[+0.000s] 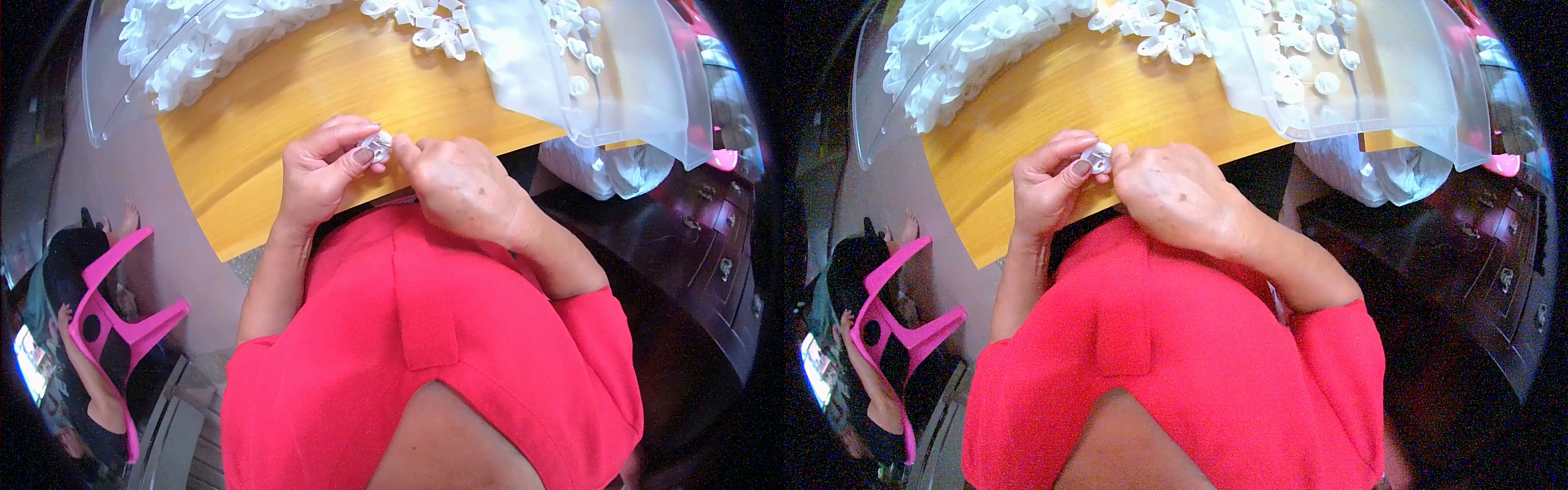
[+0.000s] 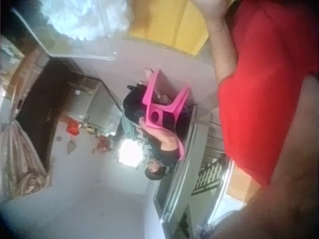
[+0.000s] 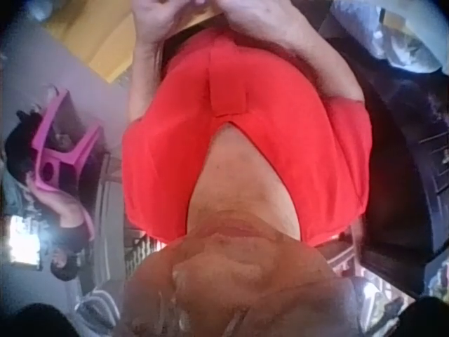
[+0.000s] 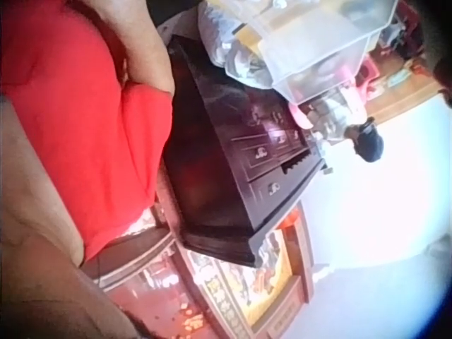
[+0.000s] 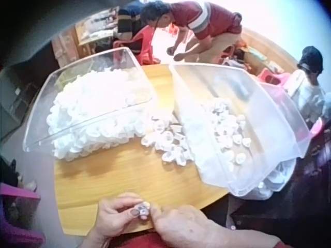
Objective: The person repeatedly takes white plastic pieces from a container and uses a small metal tool to assemble components into each piece by hand.
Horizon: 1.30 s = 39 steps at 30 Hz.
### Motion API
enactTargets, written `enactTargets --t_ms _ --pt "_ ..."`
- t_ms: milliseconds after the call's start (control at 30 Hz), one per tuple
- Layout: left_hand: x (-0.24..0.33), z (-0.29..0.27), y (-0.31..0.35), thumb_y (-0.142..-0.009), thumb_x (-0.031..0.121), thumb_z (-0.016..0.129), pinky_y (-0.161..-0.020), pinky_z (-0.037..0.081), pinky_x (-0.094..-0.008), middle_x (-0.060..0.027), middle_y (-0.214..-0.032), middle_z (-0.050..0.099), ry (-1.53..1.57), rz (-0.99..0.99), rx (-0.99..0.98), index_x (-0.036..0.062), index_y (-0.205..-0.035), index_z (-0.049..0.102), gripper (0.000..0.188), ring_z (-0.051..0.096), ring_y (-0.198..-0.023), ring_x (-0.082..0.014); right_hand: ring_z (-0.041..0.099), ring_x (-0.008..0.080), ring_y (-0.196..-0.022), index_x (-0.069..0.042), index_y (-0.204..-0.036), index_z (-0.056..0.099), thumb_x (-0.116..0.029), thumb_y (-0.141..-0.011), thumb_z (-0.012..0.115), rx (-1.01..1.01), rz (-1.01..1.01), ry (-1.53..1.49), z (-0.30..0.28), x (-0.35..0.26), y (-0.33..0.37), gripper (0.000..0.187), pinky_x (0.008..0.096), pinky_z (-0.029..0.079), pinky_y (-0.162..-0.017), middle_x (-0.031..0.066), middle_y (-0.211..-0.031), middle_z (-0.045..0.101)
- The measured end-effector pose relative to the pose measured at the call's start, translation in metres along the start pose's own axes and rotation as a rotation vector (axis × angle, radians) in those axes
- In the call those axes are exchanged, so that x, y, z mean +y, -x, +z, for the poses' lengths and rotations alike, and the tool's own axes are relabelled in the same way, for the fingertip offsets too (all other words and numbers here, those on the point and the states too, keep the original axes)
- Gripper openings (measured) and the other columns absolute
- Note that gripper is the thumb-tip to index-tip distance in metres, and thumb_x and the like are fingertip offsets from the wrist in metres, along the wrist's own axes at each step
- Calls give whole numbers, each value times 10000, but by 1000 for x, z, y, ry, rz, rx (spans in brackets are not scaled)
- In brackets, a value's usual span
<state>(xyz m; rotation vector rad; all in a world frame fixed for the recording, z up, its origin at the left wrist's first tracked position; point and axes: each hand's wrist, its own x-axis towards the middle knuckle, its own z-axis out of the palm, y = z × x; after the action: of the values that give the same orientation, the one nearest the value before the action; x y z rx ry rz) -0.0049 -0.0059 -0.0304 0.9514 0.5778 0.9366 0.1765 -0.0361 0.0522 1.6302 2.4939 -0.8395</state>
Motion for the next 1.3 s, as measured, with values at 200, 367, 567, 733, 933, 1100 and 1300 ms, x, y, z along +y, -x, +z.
enactTargets --t_ms 200,367,567,733,933,1100,1300 --pt "0 -1 1 -851 -27 588 -728 562 -318 -142 -1057 571 32 -39 21 -60 -1065 608 217 629 -823 -205 612 385 -684 20 -978 477 -23 -733 532 12 -46 -44 -3 5 -2 255 469 484 -604 201 -728 613" --pt "0 -4 -1 -862 17 594 -752 549 -324 -148 -1042 597 149 -116 37 -60 -1108 585 258 634 -820 -205 611 380 -668 17 -971 470 -22 -740 527 69 21 -59 -1 -1 1 240 461 484 -579 203 -715 610" --pt "-2 -2 -3 -864 47 606 -769 535 -322 -176 -1043 617 162 -98 49 -69 -1129 570 291 637 -826 -209 614 363 -635 11 -962 469 -30 -745 528 113 57 -54 3 -1 4 228 447 490 -546 197 -665 598" --pt "-1 -1 -2 -860 23 603 -774 534 -322 -182 -1040 622 133 -92 45 -72 -1148 555 307 639 -839 -215 619 356 -634 13 -962 475 -41 -758 516 139 45 -49 4 -1 2 214 443 494 -545 195 -657 596" --pt "-6 -6 1 -852 -8 599 -767 542 -331 -175 -1013 628 53 -29 -15 -71 -1143 558 300 638 -849 -217 613 368 -640 14 -977 496 -55 -764 523 136 -33 -34 5 7 0 225 452 489 -564 204 -684 604" --pt "-2 -3 3 -856 8 603 -760 548 -329 -169 -998 630 81 -62 4 -62 -1146 559 302 636 -842 -210 593 400 -675 18 -983 546 -24 -768 514 -10 -81 -259 4 21 -7 221 473 459 -587 220 -709 602" --pt "-1 2 -2 -855 19 611 -749 553 -317 -166 -994 636 168 -41 83 -51 -1181 538 342 634 -855 -208 583 254 -592 5 -1090 574 8 -845 453 292 6 -674 29 12 -1 274 351 460 -555 144 -653 583"
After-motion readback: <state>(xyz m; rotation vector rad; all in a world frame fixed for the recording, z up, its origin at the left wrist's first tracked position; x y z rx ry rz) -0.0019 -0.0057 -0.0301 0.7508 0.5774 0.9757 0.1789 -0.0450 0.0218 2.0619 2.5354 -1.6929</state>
